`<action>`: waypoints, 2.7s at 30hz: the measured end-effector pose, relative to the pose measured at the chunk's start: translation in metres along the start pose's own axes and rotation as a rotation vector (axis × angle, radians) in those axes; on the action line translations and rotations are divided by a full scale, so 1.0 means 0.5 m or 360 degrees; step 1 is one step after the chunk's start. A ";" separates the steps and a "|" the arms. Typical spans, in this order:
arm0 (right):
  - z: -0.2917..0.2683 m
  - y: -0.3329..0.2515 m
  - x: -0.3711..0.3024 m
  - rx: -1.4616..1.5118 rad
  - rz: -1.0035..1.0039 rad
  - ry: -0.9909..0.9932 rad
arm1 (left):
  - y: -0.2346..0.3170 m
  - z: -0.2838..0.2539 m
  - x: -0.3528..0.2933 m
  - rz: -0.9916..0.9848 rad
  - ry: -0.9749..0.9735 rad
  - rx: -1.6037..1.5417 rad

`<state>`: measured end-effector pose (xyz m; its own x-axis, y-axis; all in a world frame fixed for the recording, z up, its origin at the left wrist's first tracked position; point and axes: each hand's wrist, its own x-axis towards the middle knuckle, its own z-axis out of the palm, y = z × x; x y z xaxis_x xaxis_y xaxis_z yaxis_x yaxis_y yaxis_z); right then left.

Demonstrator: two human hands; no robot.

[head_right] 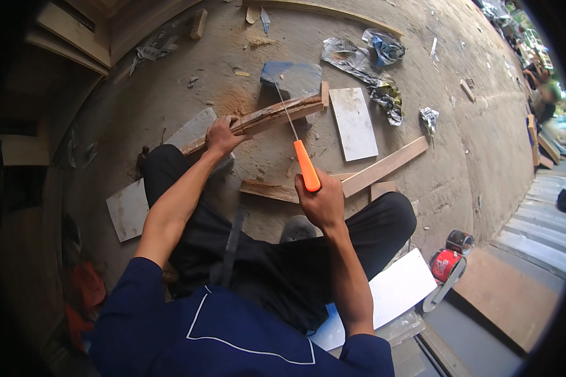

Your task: The person sits on the floor and uses a hand saw to cut a small piece of wood that is resting on a concrete block. The person holds the wood steady with one hand and saws back and forth with the other hand.

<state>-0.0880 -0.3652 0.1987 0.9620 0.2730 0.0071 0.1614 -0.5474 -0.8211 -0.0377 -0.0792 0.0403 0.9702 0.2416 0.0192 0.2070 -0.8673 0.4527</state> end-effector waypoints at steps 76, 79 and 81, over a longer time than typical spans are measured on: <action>-0.008 -0.056 -0.093 0.0238 0.0622 -0.0226 | -0.041 0.013 0.064 -0.0616 -0.0643 -0.0155; 0.000 -0.038 -0.052 0.0329 0.0644 -0.0157 | -0.080 0.005 0.050 -0.0324 -0.0882 -0.0236; 0.015 0.004 -0.049 0.0308 0.0419 -0.0097 | -0.093 0.005 0.037 -0.0143 -0.0852 -0.0297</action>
<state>-0.1127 -0.3672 0.1925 0.9493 0.1918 -0.2492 -0.1416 -0.4468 -0.8833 -0.0292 -0.0356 0.0175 0.8886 0.0145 -0.4584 0.3127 -0.7504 0.5823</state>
